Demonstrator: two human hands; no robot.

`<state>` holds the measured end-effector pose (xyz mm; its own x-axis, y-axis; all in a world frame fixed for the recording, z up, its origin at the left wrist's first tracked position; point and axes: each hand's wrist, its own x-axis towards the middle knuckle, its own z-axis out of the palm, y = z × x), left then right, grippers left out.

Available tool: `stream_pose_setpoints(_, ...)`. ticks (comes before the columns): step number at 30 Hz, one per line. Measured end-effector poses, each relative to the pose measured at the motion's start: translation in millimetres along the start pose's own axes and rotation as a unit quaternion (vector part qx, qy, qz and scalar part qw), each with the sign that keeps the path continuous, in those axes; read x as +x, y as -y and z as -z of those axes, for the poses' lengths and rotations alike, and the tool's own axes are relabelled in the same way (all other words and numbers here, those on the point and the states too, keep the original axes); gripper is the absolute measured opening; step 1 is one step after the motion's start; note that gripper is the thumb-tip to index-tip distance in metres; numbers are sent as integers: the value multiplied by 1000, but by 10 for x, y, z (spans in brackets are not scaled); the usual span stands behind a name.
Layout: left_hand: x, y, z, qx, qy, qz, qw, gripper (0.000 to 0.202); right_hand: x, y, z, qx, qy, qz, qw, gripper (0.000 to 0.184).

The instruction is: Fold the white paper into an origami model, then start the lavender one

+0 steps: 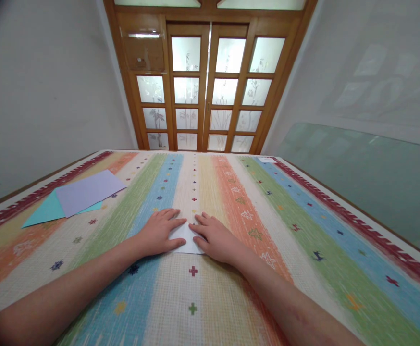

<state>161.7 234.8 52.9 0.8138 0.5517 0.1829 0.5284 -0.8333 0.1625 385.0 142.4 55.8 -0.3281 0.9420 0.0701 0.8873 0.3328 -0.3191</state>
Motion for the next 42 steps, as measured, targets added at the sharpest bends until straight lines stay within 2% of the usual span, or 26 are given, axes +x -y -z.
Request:
stream_pose_setpoints(5, 9, 8, -17, 2, 1, 9, 1000, 64, -79, -68, 189, -13, 23, 22, 999, 31)
stream_pose_setpoints(11, 5, 9, -17, -1, 4, 12, 1000, 65, -266, 10, 329, -37, 25, 21, 999, 20)
stream_pose_setpoints(17, 10, 8, -5, -6, 9, 11, 1000, 65, -394, 16, 447, -37, 70, -15, 997, 18)
stream_pose_setpoints(19, 12, 11, -7, -6, 9, 11, 1000, 65, -430, -2, 479, -27, 88, -12, 996, 21)
stream_pose_setpoints(24, 8, 17, -24, -5, 10, 14, 1000, 65, -526, 6, 549, -3, 82, -6, 997, 19)
stream_pose_setpoints(28, 9, 13, -29, -6, 11, 15, 1000, 64, -512, -41, 616, 16, 113, -10, 993, 18)
stream_pose_setpoints(30, 9, 9, -28, -6, 9, 13, 1000, 64, -447, -101, 628, 58, 94, -25, 994, 20)
stream_pose_setpoints(35, 6, -3, -18, -2, 4, 10, 1000, 63, -256, -127, 515, 61, -66, -149, 985, 31)
stream_pose_setpoints(37, 3, -8, -12, -1, -1, 9, 1000, 64, -227, -47, 428, 56, -83, -156, 983, 28)
stream_pose_setpoints(39, 0, -12, -6, -6, -8, 7, 1000, 68, -227, 57, 341, 60, -72, -142, 985, 24)
stream_pose_setpoints(42, -4, -15, -4, -15, -23, 8, 1000, 73, -239, 189, 240, 41, -56, -135, 988, 29)
